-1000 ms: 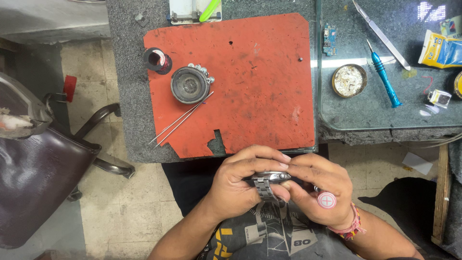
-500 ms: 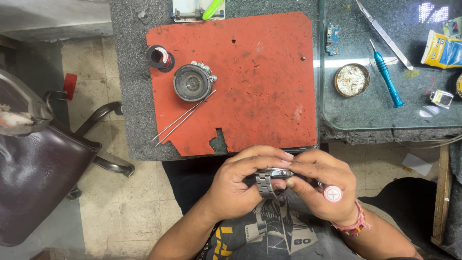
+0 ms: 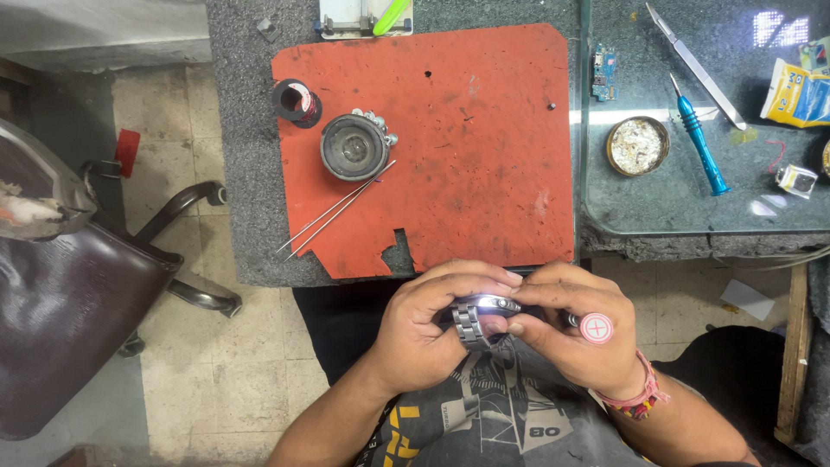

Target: The person works on a metal wristwatch at a repair bench, using a small screwdriver to pry and unscrew the watch case back, then manipulates the opened case and bracelet by hand, turning the watch over and repositioning it while continuing to work on the case with the screwdriver.

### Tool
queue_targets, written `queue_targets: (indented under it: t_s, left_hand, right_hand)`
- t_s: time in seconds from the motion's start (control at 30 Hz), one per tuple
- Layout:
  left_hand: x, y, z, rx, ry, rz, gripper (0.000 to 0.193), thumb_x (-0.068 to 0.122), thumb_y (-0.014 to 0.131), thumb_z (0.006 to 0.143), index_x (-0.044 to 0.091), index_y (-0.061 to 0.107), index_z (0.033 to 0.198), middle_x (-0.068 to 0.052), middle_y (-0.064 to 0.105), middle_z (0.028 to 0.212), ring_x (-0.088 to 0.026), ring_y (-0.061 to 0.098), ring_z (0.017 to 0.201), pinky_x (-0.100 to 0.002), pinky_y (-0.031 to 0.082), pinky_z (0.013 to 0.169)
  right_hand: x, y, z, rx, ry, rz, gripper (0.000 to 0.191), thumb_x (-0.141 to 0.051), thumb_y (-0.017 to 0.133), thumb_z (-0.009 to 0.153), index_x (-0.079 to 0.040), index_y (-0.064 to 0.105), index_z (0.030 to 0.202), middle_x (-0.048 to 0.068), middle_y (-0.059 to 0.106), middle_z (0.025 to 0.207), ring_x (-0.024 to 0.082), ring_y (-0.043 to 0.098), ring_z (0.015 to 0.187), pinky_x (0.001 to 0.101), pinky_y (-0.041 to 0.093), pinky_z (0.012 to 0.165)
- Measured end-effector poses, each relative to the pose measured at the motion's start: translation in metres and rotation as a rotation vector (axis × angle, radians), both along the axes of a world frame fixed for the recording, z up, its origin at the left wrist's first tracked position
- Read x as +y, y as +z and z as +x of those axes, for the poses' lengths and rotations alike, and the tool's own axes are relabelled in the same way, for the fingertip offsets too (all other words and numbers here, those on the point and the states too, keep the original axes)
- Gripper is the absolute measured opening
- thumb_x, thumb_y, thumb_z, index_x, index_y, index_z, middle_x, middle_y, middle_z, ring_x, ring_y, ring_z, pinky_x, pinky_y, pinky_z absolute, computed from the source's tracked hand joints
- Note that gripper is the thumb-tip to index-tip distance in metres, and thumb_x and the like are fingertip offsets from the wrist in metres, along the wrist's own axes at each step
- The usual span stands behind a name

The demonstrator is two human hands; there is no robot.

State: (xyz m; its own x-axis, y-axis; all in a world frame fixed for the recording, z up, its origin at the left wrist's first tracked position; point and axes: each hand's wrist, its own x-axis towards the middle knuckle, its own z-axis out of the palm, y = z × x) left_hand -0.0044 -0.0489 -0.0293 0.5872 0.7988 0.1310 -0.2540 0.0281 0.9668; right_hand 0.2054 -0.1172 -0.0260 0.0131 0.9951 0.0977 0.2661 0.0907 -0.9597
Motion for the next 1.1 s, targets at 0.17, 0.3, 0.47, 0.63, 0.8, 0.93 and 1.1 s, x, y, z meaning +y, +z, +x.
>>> queue_targets:
  t_s: [0.17,0.3,0.47,0.63,0.8,0.93,1.1]
  left_hand:
    - [0.001,0.000,-0.002,0.006,0.022,0.051,0.023,0.011,0.078,0.097,0.004,0.070,0.117,-0.010,0.073,0.123,-0.019,0.073,0.110,-0.030,0.061,0.097]
    - [-0.001,-0.001,-0.002,-0.006,0.026,0.075,0.022,0.011,0.079,0.097,0.004,0.071,0.116,-0.010,0.074,0.123,-0.018,0.073,0.107,-0.030,0.060,0.098]
    - [0.002,-0.002,-0.007,0.022,0.047,0.082,0.023,0.011,0.080,0.094,0.004,0.071,0.115,-0.009,0.074,0.122,-0.018,0.071,0.106,-0.030,0.058,0.094]
    - [0.010,0.003,-0.010,0.026,0.012,0.069,0.023,0.011,0.080,0.094,0.004,0.071,0.115,-0.009,0.076,0.119,-0.018,0.072,0.105,-0.030,0.058,0.093]
    - [0.017,0.008,-0.008,0.054,-0.014,0.157,0.023,0.008,0.080,0.093,0.004,0.072,0.114,-0.008,0.078,0.114,-0.019,0.073,0.106,-0.031,0.057,0.097]
    - [0.020,0.006,-0.003,0.014,-0.061,0.104,0.024,0.004,0.079,0.094,0.004,0.072,0.116,-0.010,0.077,0.115,-0.019,0.074,0.109,-0.030,0.059,0.098]
    - [0.021,-0.003,0.001,-0.170,-0.074,-0.240,0.025,-0.003,0.073,0.097,-0.002,0.068,0.122,-0.015,0.073,0.124,-0.020,0.071,0.116,-0.032,0.059,0.103]
  right_hand:
    - [0.000,0.000,-0.003,0.023,0.013,-0.006,0.026,-0.002,0.083,0.076,-0.001,0.077,0.102,0.007,0.073,0.089,0.005,0.051,0.059,0.0216,0.039,0.053]
    - [-0.001,0.002,-0.002,0.008,-0.002,-0.003,0.024,-0.001,0.083,0.075,0.000,0.076,0.099,0.009,0.074,0.090,0.005,0.055,0.060,0.0200,0.041,0.054]
    - [0.004,0.015,0.009,-0.079,-0.310,0.114,0.012,0.003,0.074,0.091,0.000,0.072,0.102,0.010,0.073,0.101,0.014,0.070,0.092,0.0257,0.056,0.085]
    - [0.020,0.026,0.029,-0.337,-0.627,0.139,0.012,0.003,0.075,0.091,0.004,0.069,0.101,0.016,0.072,0.109,0.018,0.065,0.092,0.0289,0.050,0.083]
    - [0.022,0.027,0.037,-0.473,-0.526,0.155,0.017,0.003,0.075,0.093,0.002,0.071,0.109,0.017,0.071,0.121,0.022,0.069,0.112,0.0316,0.053,0.098]
    - [0.013,0.019,0.040,-0.446,-0.488,0.134,0.016,0.002,0.077,0.094,0.001,0.072,0.110,0.015,0.072,0.122,0.021,0.070,0.113,0.0295,0.053,0.100]
    - [-0.002,0.001,0.067,-0.450,-0.656,0.177,0.014,0.005,0.075,0.098,0.000,0.072,0.111,0.014,0.071,0.124,0.021,0.070,0.111,0.0279,0.054,0.100]
